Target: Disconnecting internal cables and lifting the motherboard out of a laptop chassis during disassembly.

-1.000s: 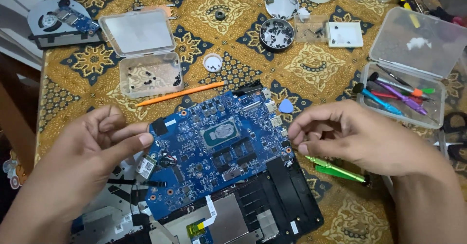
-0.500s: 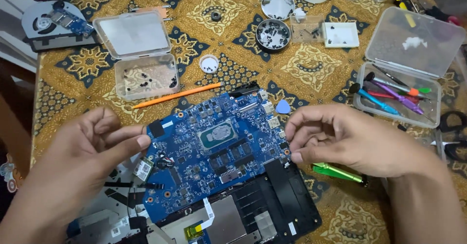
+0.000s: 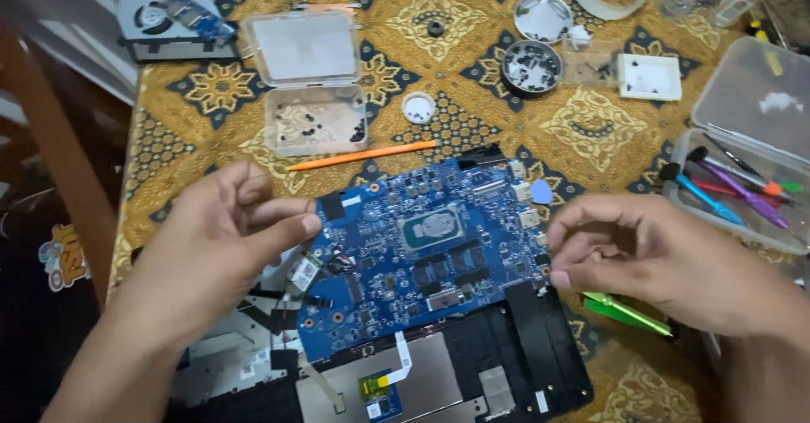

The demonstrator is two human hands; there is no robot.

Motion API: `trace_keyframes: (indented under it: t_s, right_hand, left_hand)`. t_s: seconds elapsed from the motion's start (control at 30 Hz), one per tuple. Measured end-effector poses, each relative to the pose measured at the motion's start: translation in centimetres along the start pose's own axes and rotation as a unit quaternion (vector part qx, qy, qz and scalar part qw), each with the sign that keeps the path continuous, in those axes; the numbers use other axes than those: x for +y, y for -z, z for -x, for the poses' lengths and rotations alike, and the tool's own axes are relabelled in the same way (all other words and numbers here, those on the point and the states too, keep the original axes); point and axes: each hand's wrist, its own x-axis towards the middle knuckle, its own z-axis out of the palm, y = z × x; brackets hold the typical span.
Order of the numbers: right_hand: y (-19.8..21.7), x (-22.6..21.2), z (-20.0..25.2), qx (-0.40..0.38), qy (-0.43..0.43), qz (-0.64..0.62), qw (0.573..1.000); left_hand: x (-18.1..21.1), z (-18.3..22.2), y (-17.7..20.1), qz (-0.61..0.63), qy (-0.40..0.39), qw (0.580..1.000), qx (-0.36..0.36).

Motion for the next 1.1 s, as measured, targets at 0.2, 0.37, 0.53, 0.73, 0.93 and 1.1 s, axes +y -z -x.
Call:
trace_keyframes:
  t_s: [0.2,0.37,0.53,0.73,0.93,1.1]
  right_hand:
    - [-0.1,0.6,-0.5,0.011,0.001,-0.067,0.998]
    - [0.0,1.9,-1.5,0.011,0.015,-0.064,0.998]
    - [0.2,2.6,-1.8,0.011,0.035,-0.011,0.999]
    - [-0.2,2.4,-1.9,0.032,0.039,-0.003,0.999]
    - [-0.7,1.5,-1.5,0.049,0.041,0.039,0.997]
    - [-0.8,3.6,-2.8,0.077,0.116,0.048,0.989]
  left_hand:
    - [-1.2,-0.4,0.2,0.014,-0.062,0.998,-0.030]
    - [-1.4,-0.4,0.1,0.029,-0.066,0.997,-0.034]
    - [-1.2,-0.2,0.2,0.057,-0.068,0.995,-0.049]
    - [-1.6,-0.1,0.2,0.091,-0.104,0.988,-0.063]
    - [-1.5,-0.1,0.2,0.081,-0.145,0.984,-0.069]
    - [-1.1,0.2,0.4,0.120,-0.119,0.981,-0.091]
